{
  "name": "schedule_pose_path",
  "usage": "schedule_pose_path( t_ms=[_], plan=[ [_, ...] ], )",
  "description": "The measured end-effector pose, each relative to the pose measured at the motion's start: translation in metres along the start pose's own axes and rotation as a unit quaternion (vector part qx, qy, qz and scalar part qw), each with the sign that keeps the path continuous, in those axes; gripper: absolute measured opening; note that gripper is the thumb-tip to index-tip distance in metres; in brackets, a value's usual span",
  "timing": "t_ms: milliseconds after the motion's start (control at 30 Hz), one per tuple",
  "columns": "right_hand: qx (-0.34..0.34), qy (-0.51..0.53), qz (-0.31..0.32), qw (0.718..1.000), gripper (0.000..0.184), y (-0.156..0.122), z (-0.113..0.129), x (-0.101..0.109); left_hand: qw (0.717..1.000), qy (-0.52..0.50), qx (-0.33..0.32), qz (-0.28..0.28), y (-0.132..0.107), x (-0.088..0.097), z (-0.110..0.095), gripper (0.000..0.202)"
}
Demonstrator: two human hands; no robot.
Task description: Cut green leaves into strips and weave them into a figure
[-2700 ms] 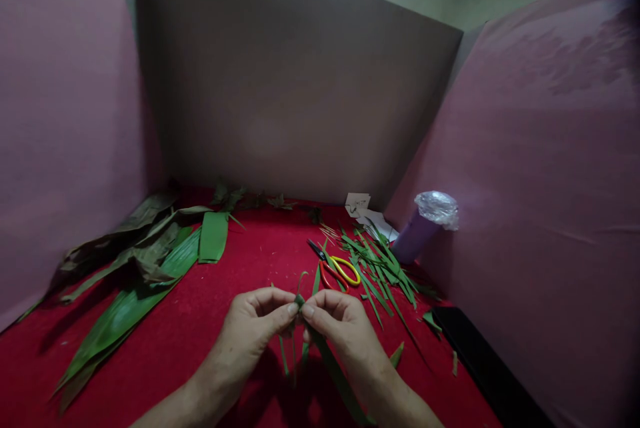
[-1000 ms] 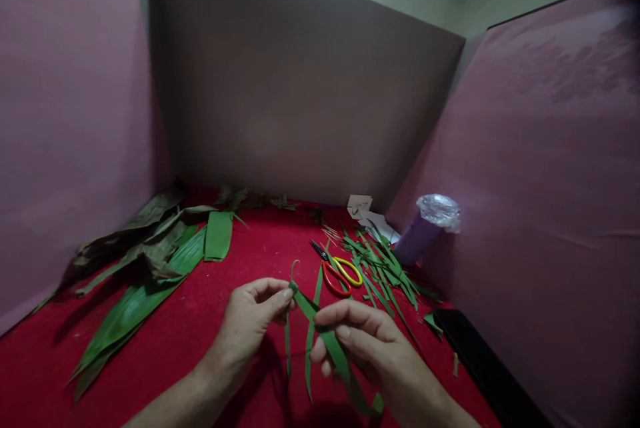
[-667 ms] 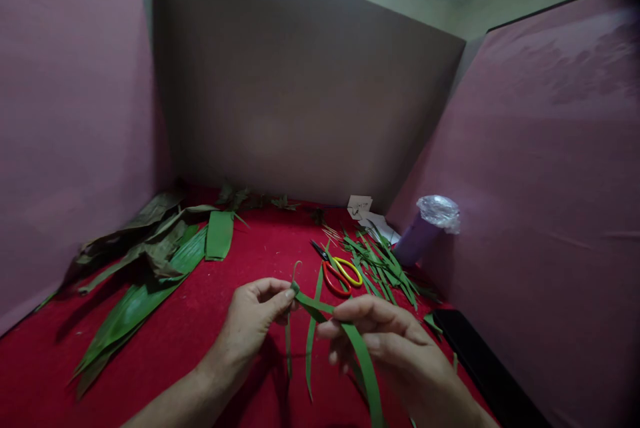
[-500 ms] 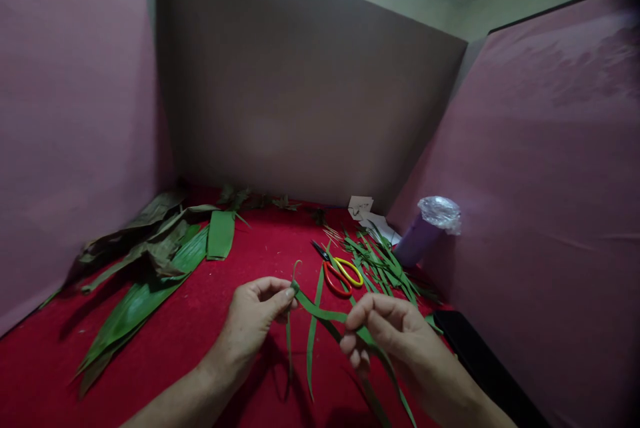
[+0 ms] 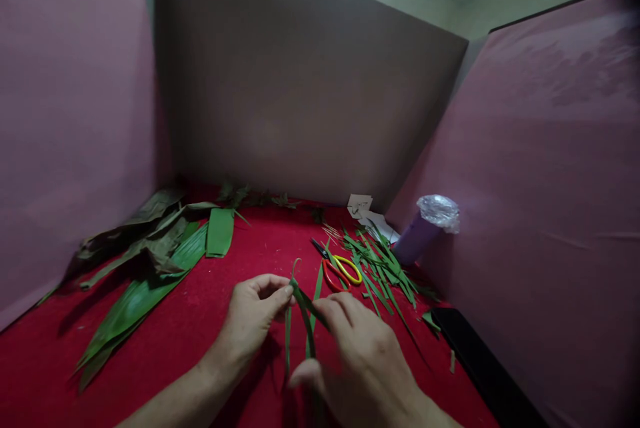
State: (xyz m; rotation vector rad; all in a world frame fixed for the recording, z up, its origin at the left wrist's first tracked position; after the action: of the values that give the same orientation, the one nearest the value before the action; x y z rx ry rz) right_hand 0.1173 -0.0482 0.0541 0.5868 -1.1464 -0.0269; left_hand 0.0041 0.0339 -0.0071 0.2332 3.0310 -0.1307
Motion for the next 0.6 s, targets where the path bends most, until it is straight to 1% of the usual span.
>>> schedule_pose_path(
  t_ms=[67,100,133,200,267,333,400,433,467,533,600],
  plan=[
    [0.009,-0.051,0.007,0.999,0.054,0.002,0.008,-0.013,1.000,0.000,0.000,0.001,0.001,0.000,0.002,0.015],
    [0.005,-0.079,0.025,0.997,0.055,0.003,0.010,-0.020,1.000,-0.001,0.003,0.001,0.002,0.000,0.002,0.015],
    [0.000,-0.109,0.033,0.993,0.054,0.004,0.011,-0.026,1.000,-0.002,0.005,0.001,0.002,0.001,0.003,0.016],
    [-0.010,-0.160,0.054,0.986,0.044,0.005,0.009,-0.033,1.000,-0.004,0.006,-0.003,0.003,0.001,0.002,0.017],
    [-0.022,-0.165,0.073,0.983,0.038,0.005,0.003,-0.037,1.000,0.000,-0.001,-0.010,0.002,0.002,-0.001,0.017],
    [-0.040,-0.112,0.082,0.990,0.038,0.003,-0.005,-0.037,1.000,0.009,-0.009,-0.015,0.001,0.003,-0.004,0.017],
    [-0.061,-0.003,0.074,0.995,0.038,0.001,-0.014,-0.036,1.000,0.017,-0.010,-0.018,0.000,0.003,-0.007,0.015],
    [-0.070,0.064,0.066,0.993,0.038,0.000,-0.018,-0.036,1.000,0.019,-0.009,-0.018,0.000,0.003,-0.007,0.015],
    [-0.080,0.131,0.059,0.986,0.038,-0.001,-0.022,-0.036,1.000,0.021,-0.008,-0.017,-0.001,0.003,-0.008,0.014],
    [-0.106,0.239,0.057,0.963,0.036,-0.002,-0.030,-0.038,1.000,0.026,-0.006,-0.015,-0.001,0.003,-0.008,0.014],
    [-0.130,0.292,0.062,0.945,0.033,-0.003,-0.035,-0.039,0.999,0.031,-0.006,-0.013,-0.002,0.003,-0.007,0.014]
  ],
)
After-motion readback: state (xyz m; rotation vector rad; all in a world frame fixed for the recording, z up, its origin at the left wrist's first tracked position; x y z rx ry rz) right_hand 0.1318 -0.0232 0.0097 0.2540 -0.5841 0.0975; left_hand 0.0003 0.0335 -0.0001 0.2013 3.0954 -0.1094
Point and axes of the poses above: each hand's wrist, its own y-axis towards the middle knuckle, its own x-axis out of the back of the hand, z = x × y, the point moved 7 cm from there along y, towards the middle knuckle, and after that the axes turned 6 degrees about y, right-handed, at the moved point
